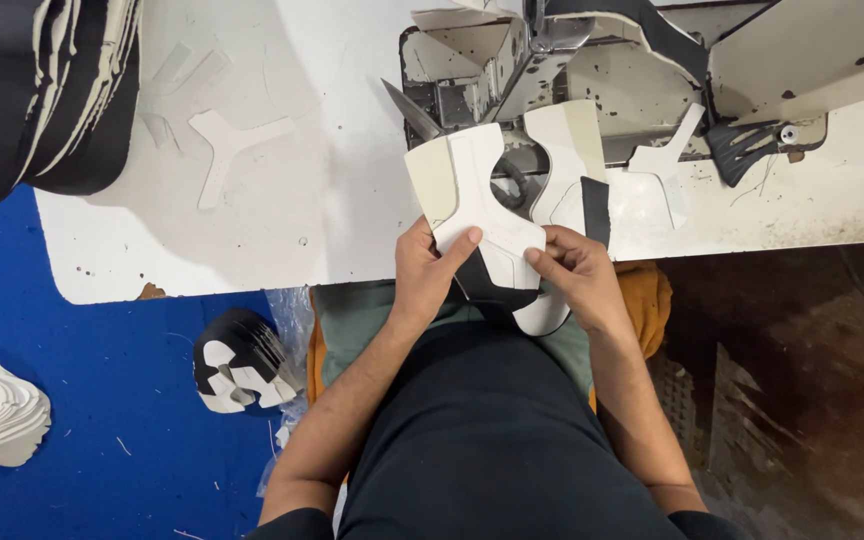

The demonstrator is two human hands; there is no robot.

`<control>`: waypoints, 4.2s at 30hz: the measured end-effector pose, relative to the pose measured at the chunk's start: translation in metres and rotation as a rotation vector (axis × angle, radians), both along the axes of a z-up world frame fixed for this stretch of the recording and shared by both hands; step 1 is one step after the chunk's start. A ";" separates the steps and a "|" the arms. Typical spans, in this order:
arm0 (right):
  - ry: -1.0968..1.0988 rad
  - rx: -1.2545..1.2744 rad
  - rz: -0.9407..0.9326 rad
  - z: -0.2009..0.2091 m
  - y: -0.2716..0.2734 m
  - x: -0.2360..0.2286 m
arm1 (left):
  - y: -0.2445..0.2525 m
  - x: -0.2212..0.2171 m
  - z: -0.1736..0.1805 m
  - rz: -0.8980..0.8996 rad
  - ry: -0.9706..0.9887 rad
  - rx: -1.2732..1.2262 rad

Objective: The person aligns white and black fabric pieces and sews them together using a sewing machine. They repeatedly pick up fabric pieces, guide them under the needle, and trim excess material with scissors.

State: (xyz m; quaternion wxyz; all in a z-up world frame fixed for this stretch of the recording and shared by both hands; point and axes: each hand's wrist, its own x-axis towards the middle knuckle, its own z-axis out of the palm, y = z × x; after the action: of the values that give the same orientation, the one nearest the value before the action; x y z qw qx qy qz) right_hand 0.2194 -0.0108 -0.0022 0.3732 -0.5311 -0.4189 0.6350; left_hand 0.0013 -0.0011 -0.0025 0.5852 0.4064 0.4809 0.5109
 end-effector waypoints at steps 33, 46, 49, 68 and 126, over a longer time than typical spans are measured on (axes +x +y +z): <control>-0.190 0.164 -0.079 -0.012 -0.025 0.011 | 0.021 -0.001 0.029 0.135 -0.093 0.006; -0.227 0.198 -0.079 -0.020 -0.027 0.011 | 0.017 -0.005 0.030 0.207 -0.088 0.054; -0.226 0.211 -0.086 -0.020 -0.028 0.011 | 0.018 -0.004 0.031 0.214 -0.065 0.056; -0.237 0.281 -0.230 0.003 -0.015 0.013 | 0.069 0.012 0.064 0.045 -0.123 0.073; -0.081 0.300 -0.280 0.085 0.080 0.007 | 0.113 0.056 0.081 0.185 -0.109 0.260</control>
State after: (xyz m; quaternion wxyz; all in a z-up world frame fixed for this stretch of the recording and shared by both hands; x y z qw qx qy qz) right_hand 0.2265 0.0696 0.0824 0.5155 -0.5476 -0.4454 0.4858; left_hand 0.0571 0.1118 0.0781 0.5034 0.4042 0.4136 0.6420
